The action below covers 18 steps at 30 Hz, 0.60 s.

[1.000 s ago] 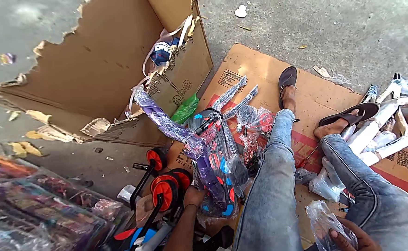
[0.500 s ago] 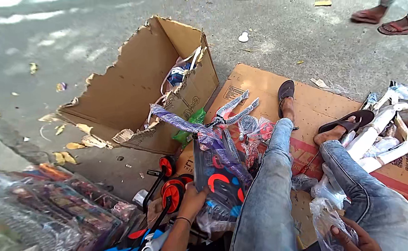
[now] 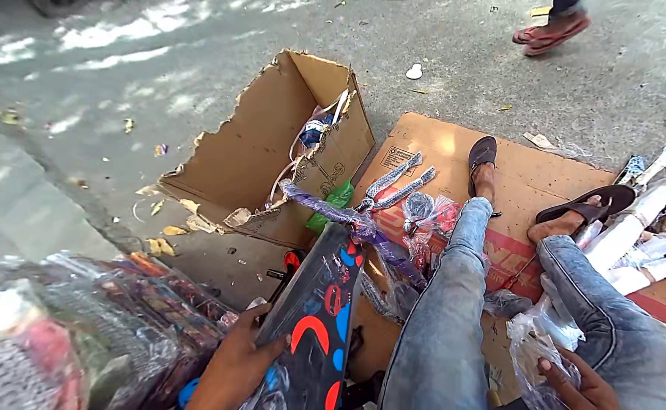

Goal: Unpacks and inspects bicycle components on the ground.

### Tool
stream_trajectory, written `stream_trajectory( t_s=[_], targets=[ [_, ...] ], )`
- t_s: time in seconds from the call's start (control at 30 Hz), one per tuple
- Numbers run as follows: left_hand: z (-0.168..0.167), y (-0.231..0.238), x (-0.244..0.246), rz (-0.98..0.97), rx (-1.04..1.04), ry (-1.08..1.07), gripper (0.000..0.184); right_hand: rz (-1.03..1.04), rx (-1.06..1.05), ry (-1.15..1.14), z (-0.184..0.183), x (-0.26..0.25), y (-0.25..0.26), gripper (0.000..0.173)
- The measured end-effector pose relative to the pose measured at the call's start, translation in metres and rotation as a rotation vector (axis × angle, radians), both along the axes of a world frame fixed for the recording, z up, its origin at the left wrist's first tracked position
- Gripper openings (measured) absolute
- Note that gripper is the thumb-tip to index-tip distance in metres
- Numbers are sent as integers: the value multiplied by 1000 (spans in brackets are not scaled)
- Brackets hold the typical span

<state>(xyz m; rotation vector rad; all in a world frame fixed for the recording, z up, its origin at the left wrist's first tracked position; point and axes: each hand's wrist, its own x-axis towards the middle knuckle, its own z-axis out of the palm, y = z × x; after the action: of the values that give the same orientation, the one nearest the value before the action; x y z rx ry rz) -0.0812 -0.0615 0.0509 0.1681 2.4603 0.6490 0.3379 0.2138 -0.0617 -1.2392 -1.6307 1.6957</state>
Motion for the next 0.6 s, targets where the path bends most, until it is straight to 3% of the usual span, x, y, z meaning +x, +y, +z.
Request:
stream_trajectory(
  t_s=[0.13,0.33,0.6],
  targets=[
    [51,-17,25,-29,-27,143,71,17,-32,14,-4,-4,1,25],
    [60,-21,44,266,111,322,58,62,-21,23,-8,-6,3,26],
    [124,-37,39,133,-10,447,48,87,-33,16,-7,-7,3,27]
  ],
)
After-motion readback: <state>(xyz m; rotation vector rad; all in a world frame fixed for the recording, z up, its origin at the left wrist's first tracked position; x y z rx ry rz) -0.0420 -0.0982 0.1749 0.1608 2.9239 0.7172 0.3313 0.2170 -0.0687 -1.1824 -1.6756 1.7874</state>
